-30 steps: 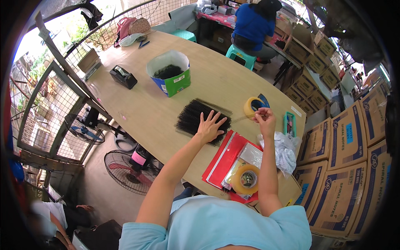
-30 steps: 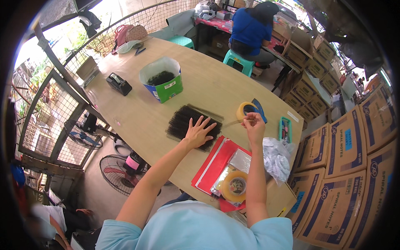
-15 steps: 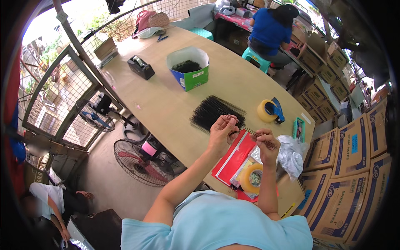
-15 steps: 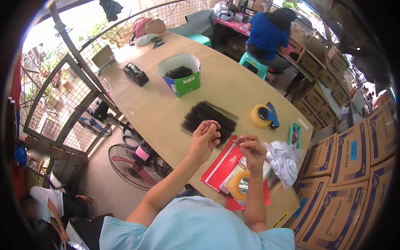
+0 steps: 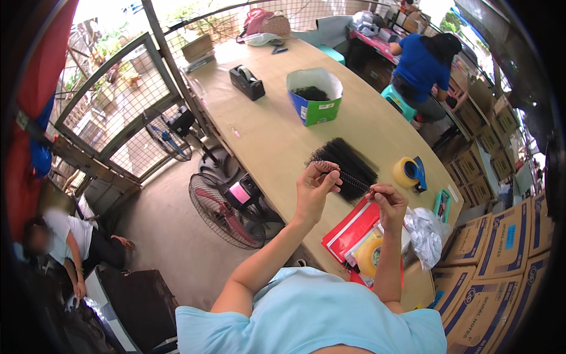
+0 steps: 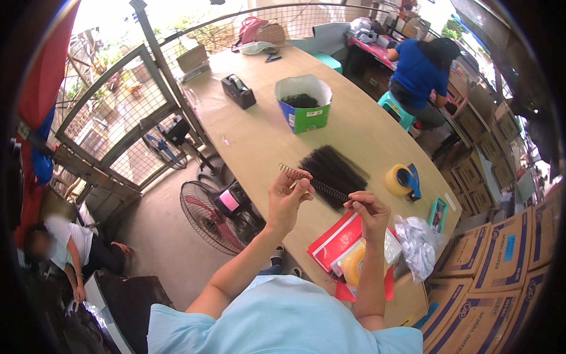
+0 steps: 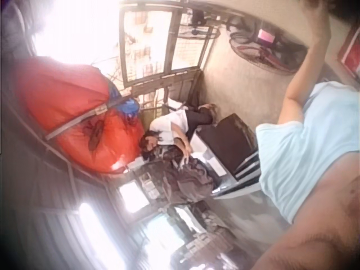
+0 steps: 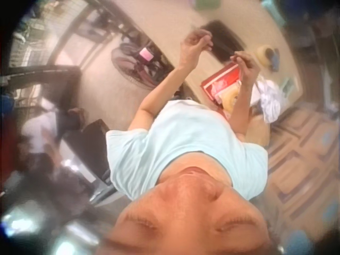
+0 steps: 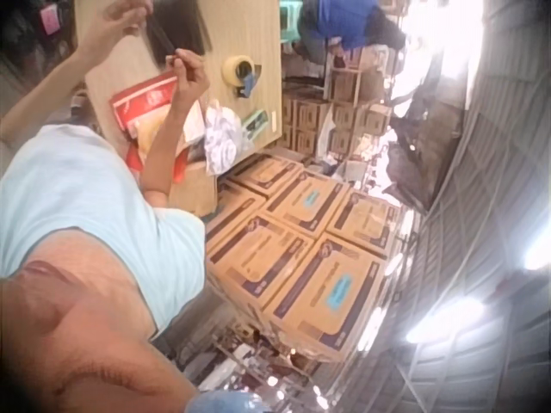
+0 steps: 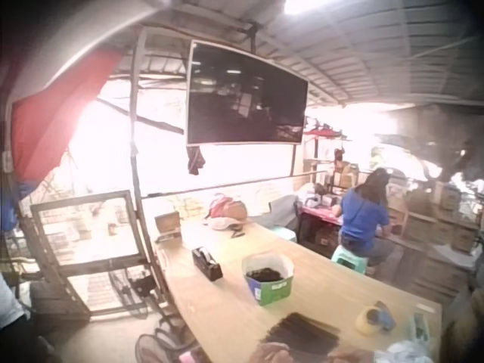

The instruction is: The person unpacks a white padded envelope on a table, removes a plastic bag containing black spiral notebook coils, and places the coils on the table. They then handle a roll of tape and a tape dispenser.

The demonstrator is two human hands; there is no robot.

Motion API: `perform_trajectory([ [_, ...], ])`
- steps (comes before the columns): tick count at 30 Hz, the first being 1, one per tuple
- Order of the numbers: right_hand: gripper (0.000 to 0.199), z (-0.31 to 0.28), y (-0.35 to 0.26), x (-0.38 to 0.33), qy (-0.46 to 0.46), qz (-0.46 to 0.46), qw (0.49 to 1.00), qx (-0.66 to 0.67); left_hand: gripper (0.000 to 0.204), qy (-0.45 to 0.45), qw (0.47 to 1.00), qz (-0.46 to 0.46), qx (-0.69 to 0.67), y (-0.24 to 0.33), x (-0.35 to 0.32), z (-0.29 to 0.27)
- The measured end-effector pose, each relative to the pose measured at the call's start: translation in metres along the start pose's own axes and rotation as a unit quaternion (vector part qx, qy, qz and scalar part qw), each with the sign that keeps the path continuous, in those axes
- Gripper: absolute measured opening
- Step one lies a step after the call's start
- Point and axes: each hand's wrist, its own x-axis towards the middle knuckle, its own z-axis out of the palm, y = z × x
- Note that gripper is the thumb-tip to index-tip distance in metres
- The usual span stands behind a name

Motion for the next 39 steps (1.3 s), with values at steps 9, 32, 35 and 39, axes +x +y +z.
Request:
perform_trajectory([
  [9,0.01,0.045,0.014,0.019,-0.06,0.01,0.998,0.014,0.02,0.089,0.995,0.033,0.017,0.019,-0.03,-0.048],
  [32,0.016,-0.011,0.011,0.066,0.1,0.062,0.971,-0.21,0.044,0.022,0.872,-0.446,-0.202,-0.13,-0.024,-0.015],
  [35,0.016,-0.008,0.047,0.102,0.024,0.022,0.902,-0.431,0.058,0.092,0.891,-0.427,-0.127,-0.157,-0.012,-0.041],
  [39,0.023,-0.005,0.115,0.122,-0.031,-0.007,0.866,-0.5,0.076,0.173,0.895,-0.408,-0.043,-0.175,0.013,-0.062],
])
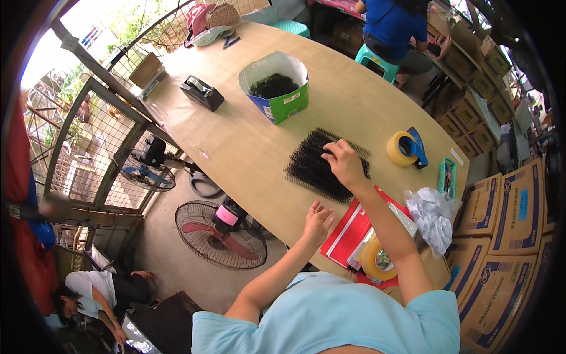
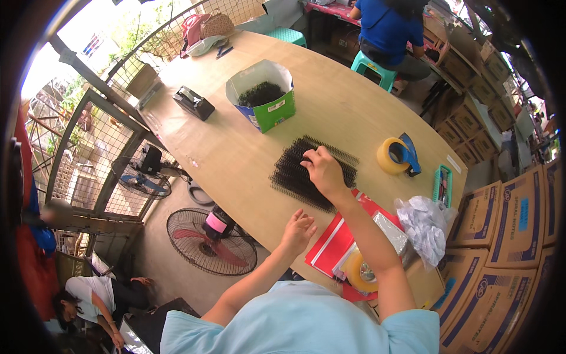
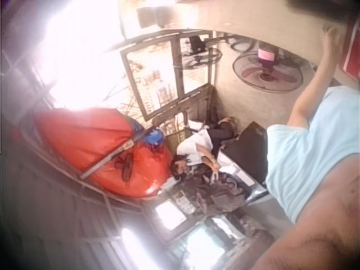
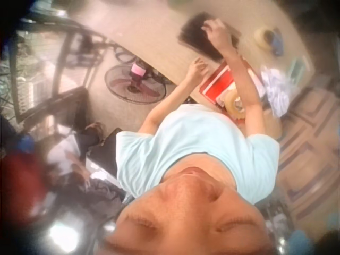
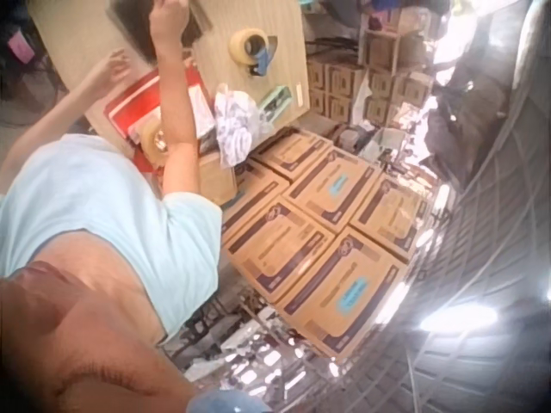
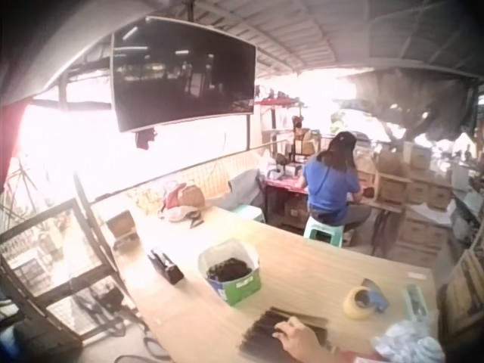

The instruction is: The person unpacks a white padded envelope on a table, removes a plastic bag containing black spiral notebook coils, and places the coils on the table. They then handle a roll of tape and a tape dispenser.

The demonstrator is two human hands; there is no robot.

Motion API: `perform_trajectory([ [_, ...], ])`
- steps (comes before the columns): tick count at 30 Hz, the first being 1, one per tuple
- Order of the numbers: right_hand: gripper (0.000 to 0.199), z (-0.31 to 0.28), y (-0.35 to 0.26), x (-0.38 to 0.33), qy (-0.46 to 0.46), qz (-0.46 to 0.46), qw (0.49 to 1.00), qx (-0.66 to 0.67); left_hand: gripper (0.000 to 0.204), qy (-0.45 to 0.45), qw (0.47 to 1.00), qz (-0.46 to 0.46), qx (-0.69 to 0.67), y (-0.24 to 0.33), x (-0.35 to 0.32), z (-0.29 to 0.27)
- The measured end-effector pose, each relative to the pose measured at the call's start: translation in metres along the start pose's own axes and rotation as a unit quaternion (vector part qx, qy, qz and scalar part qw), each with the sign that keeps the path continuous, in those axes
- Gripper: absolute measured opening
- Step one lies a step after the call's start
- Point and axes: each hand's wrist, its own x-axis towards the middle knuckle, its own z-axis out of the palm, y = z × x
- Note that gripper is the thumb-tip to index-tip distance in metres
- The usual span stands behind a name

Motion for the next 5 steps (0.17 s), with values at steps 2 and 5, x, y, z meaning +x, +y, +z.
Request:
perform_trajectory([
  [2,0.028,0.013,0.005,0.007,-0.015,-0.007,0.999,-0.035,0.085,0.025,1.0,-0.005,0.008,0.014,0.005,0.005],
  [5,0.038,0.021,0.026,0.021,0.01,-0.005,0.998,-0.054,0.086,0.046,0.999,-0.008,0.013,0.025,0.018,0.01],
])
